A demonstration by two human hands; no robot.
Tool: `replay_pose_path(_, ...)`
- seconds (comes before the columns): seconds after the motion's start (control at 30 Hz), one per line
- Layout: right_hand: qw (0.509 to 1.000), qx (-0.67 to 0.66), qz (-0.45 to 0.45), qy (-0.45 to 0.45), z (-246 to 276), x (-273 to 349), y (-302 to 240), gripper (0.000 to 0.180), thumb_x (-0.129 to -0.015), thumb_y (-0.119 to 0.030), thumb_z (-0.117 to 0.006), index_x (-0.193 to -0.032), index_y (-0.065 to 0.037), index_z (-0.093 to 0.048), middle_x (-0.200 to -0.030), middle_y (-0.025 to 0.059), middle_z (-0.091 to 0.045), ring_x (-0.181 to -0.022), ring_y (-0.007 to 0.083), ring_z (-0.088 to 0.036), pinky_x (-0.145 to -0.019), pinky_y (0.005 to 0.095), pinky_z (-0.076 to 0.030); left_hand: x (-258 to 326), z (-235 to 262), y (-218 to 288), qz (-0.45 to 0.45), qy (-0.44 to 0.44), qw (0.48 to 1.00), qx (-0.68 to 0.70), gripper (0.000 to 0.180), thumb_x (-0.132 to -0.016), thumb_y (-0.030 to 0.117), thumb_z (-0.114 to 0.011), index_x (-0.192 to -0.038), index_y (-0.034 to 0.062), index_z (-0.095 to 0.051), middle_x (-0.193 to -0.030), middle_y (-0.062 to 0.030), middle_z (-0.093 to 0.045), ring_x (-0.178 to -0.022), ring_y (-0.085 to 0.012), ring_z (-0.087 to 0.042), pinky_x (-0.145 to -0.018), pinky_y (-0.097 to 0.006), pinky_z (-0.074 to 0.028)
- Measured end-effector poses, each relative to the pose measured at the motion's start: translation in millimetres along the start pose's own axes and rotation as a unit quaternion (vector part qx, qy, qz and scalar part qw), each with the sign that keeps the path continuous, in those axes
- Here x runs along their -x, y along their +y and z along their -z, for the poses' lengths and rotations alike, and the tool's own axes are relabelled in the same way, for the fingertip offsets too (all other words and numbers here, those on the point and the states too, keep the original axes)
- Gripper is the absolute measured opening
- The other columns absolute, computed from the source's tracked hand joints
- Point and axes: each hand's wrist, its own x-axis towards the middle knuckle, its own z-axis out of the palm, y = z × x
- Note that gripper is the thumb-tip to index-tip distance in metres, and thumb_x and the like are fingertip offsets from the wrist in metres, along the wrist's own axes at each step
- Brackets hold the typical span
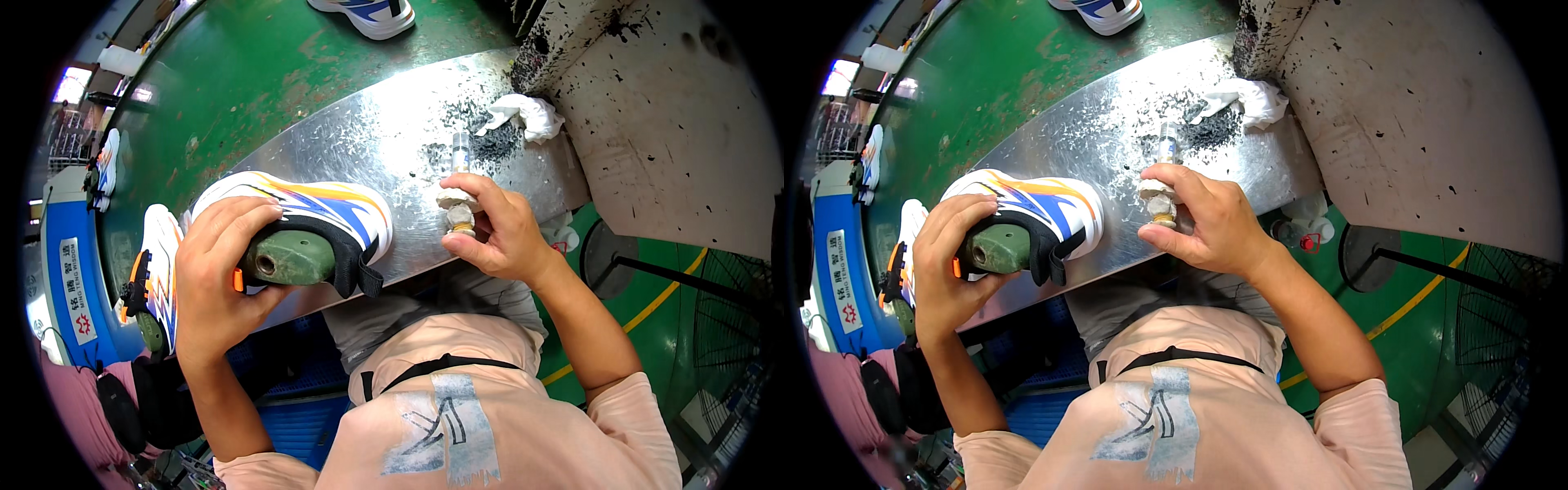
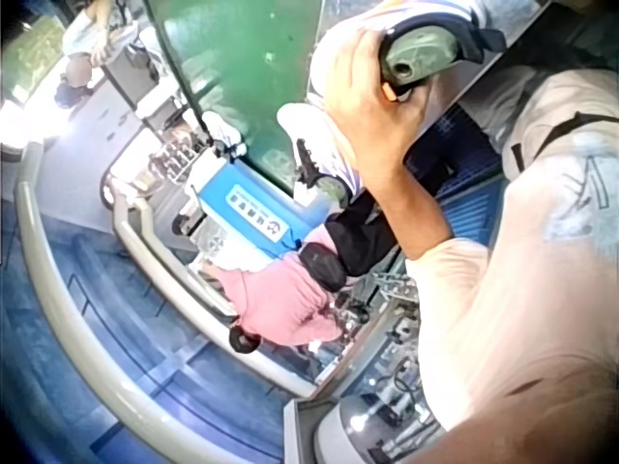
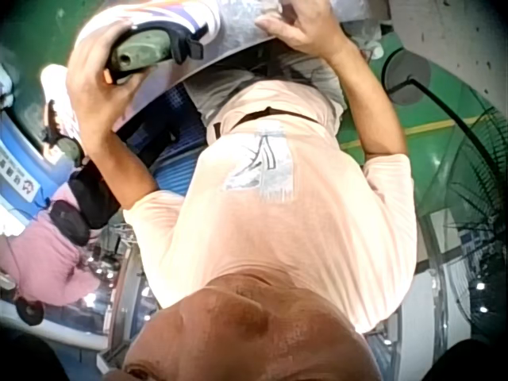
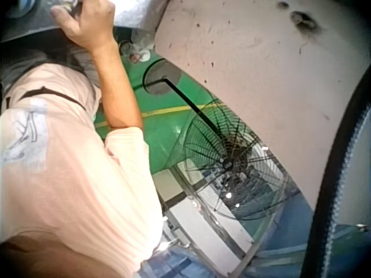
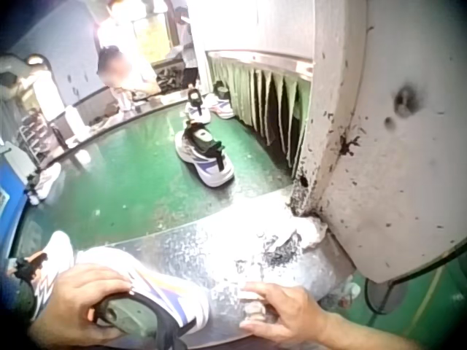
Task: The person uses a syringe to inject a liquid substance into the seams of several sneakers on a factory assembly line. They handle the shoes one by one, applying the substance to the sole and upper edges before placing them back on the conveyor.
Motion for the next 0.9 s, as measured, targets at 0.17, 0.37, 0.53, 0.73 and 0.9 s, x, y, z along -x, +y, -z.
replay_pose_path(0.17, 1.000, -0.007, 0.004, 0.005, -2, 1, 2, 0.055, -0.083, -0.031, -0.073, -0.125, -0.004, -0.050, -0.082, 0.0026, -0.055, -0.054, 0.0069, -0.042, -0.048, 0.0224, -0.034, 3, 0, 1, 0.000, 0.006, 1.000, -0.002, 0.066, -0.045, 0.003, -0.083, -0.108, 0.0027, -0.062, -0.107, -0.0140, -0.066, -0.103, -0.0328, -0.062, -0.090, -0.040, -0.048)
replay_pose_path(0.37, 1.000, 0.013, 0.003, 0.001, 0, -1, -2, 0.054, -0.084, -0.030, -0.073, -0.126, -0.004, -0.050, -0.084, 0.0037, -0.056, -0.056, 0.0074, -0.044, -0.050, 0.0227, -0.036, 16, -3, 3, -0.011, 0.033, 0.999, -0.006, 0.061, -0.048, 0.001, -0.077, -0.107, 0.0014, -0.063, -0.108, -0.0157, -0.066, -0.104, -0.0341, -0.062, -0.091, -0.041, -0.049)
replay_pose_path(0.53, 0.999, -0.020, -0.036, -0.007, -1, 2, -13, 0.055, -0.086, -0.026, -0.071, -0.130, -0.005, -0.046, -0.088, 0.0030, -0.057, -0.063, 0.0060, -0.047, -0.055, 0.0211, -0.038, 44, -9, 14, -0.043, 0.103, 0.993, -0.025, 0.053, -0.050, 0.000, -0.075, -0.102, 0.0001, -0.065, -0.102, -0.0141, -0.067, -0.099, -0.0350, -0.064, -0.087, -0.043, -0.051)
replay_pose_path(0.73, 0.994, -0.037, -0.101, -0.003, -2, 10, -24, 0.052, -0.084, -0.024, -0.073, -0.128, -0.008, -0.049, -0.093, 0.0102, -0.063, -0.070, 0.0135, -0.059, -0.063, 0.0268, -0.050, 75, -22, 26, -0.035, 0.127, 0.989, -0.060, 0.043, -0.060, 0.008, -0.071, -0.102, 0.0003, -0.067, -0.106, -0.0137, -0.067, -0.102, -0.0335, -0.064, -0.092, -0.046, -0.050)
replay_pose_path(0.9, 0.992, -0.023, -0.121, -0.003, -2, 7, -28, 0.049, -0.085, -0.023, -0.072, -0.126, -0.007, -0.049, -0.095, 0.0101, -0.064, -0.072, 0.0122, -0.060, -0.064, 0.0260, -0.050, 74, -25, 26, -0.032, 0.130, 0.990, -0.049, 0.041, -0.062, 0.005, -0.069, -0.103, 0.0006, -0.067, -0.105, -0.0131, -0.067, -0.102, -0.0330, -0.064, -0.093, -0.047, -0.050)
